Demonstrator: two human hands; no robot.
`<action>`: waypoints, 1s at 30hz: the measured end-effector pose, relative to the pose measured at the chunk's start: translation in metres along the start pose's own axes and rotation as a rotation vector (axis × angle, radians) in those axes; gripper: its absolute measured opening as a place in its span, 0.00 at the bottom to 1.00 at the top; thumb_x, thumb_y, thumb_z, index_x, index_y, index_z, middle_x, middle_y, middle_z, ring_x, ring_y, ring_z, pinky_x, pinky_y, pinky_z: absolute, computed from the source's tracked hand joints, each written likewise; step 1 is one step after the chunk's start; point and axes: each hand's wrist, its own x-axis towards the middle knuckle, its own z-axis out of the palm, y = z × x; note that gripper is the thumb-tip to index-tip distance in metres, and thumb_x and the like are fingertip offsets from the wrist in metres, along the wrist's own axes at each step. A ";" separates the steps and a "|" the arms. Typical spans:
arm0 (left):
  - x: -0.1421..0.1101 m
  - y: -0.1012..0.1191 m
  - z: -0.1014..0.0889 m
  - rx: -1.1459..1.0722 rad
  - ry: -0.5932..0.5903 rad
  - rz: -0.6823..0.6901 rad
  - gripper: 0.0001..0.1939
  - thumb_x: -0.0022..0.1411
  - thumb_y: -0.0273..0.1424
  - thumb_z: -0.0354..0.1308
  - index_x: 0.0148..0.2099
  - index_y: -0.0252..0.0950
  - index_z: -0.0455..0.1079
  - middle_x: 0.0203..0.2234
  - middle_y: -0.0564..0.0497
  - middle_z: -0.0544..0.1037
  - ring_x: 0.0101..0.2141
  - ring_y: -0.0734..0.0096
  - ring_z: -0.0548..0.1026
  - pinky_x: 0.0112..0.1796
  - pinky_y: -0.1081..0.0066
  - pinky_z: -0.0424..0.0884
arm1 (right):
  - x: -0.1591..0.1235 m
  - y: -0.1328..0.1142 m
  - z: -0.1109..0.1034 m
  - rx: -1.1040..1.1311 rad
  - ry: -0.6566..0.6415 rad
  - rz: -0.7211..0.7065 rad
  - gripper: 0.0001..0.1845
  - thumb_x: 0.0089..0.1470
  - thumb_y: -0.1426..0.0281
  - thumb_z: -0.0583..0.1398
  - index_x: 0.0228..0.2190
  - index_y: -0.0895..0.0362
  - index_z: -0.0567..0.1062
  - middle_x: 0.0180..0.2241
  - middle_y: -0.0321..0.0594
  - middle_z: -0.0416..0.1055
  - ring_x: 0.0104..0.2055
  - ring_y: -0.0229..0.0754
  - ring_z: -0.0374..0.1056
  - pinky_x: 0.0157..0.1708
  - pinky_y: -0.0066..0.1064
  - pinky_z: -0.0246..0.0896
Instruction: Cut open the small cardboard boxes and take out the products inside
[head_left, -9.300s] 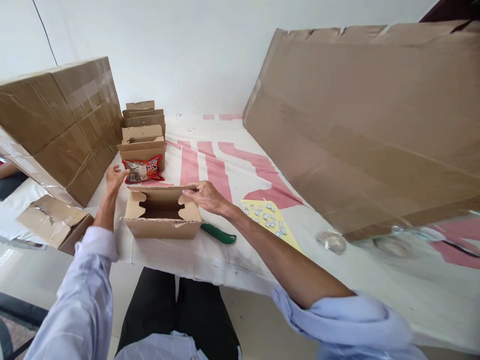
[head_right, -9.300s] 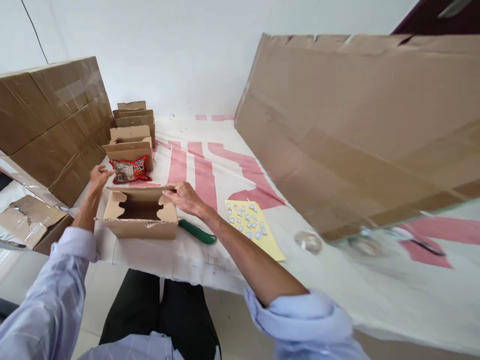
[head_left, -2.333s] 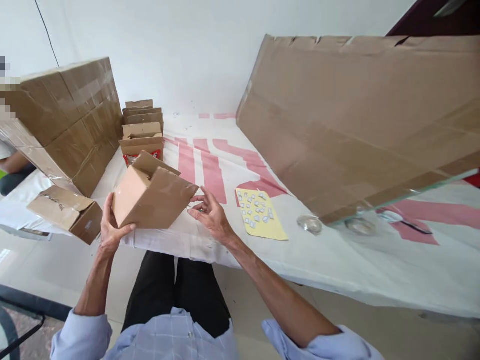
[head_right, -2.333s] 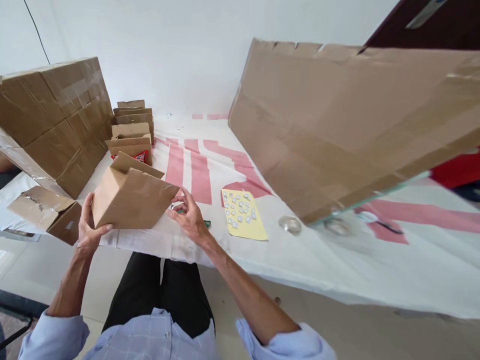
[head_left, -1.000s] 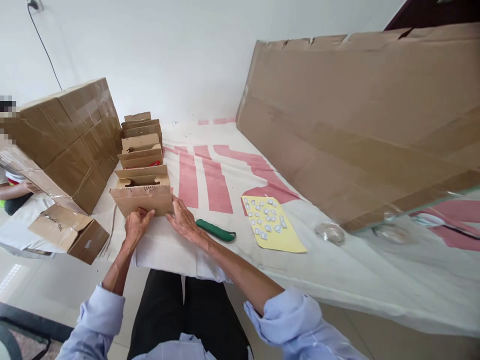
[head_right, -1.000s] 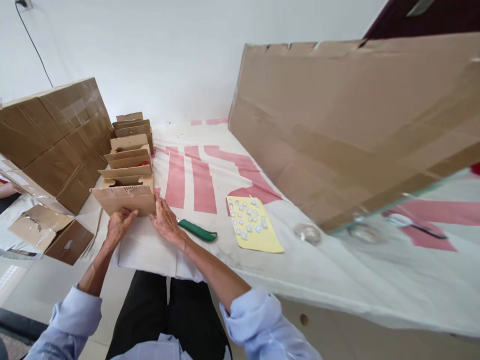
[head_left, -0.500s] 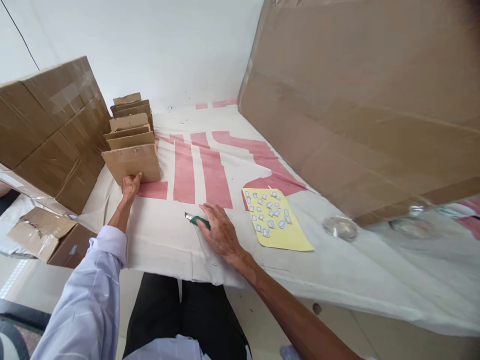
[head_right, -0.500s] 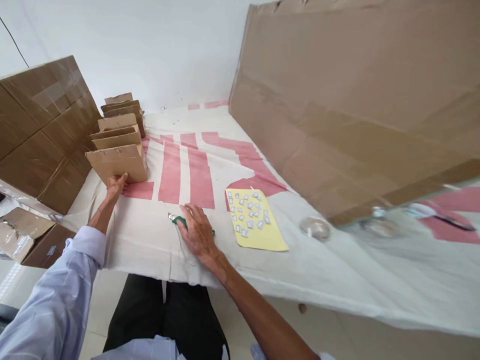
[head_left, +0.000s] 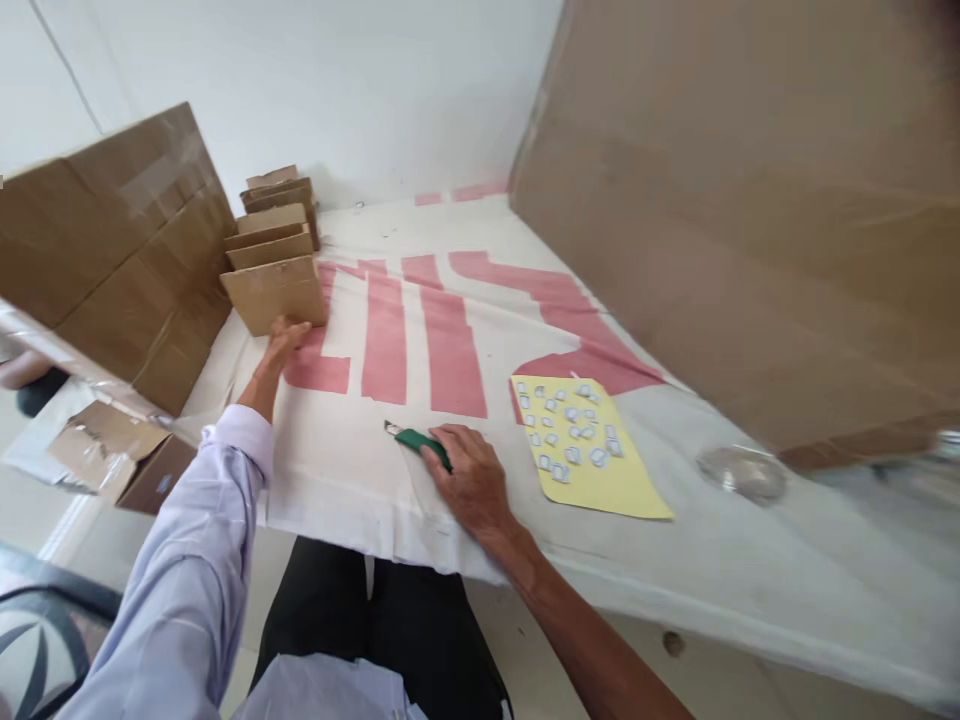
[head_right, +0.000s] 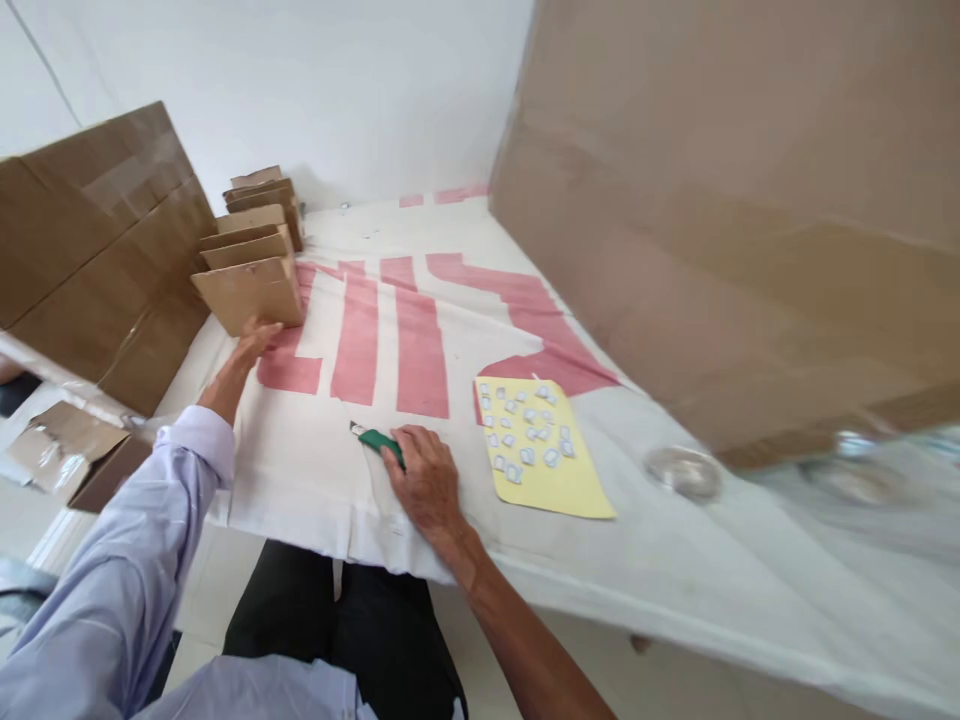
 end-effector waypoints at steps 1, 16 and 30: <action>-0.019 0.000 0.000 0.005 -0.031 0.021 0.22 0.71 0.36 0.71 0.61 0.31 0.75 0.52 0.33 0.83 0.46 0.50 0.82 0.48 0.51 0.79 | -0.002 0.001 0.000 -0.003 0.006 -0.009 0.15 0.72 0.61 0.57 0.48 0.54 0.82 0.49 0.54 0.82 0.51 0.59 0.75 0.51 0.49 0.70; -0.236 -0.100 -0.284 0.369 0.827 -0.051 0.33 0.57 0.36 0.70 0.63 0.36 0.72 0.66 0.34 0.70 0.73 0.39 0.64 0.74 0.44 0.60 | -0.010 0.012 0.003 -0.066 -0.037 -0.081 0.14 0.66 0.59 0.60 0.43 0.54 0.81 0.44 0.53 0.81 0.49 0.59 0.72 0.49 0.47 0.66; -0.251 -0.109 -0.207 0.137 0.483 0.016 0.33 0.58 0.55 0.67 0.58 0.40 0.73 0.46 0.45 0.81 0.48 0.50 0.79 0.51 0.55 0.78 | -0.002 0.010 -0.004 -0.045 -0.100 -0.044 0.14 0.64 0.58 0.61 0.43 0.54 0.80 0.45 0.53 0.80 0.50 0.60 0.72 0.52 0.52 0.69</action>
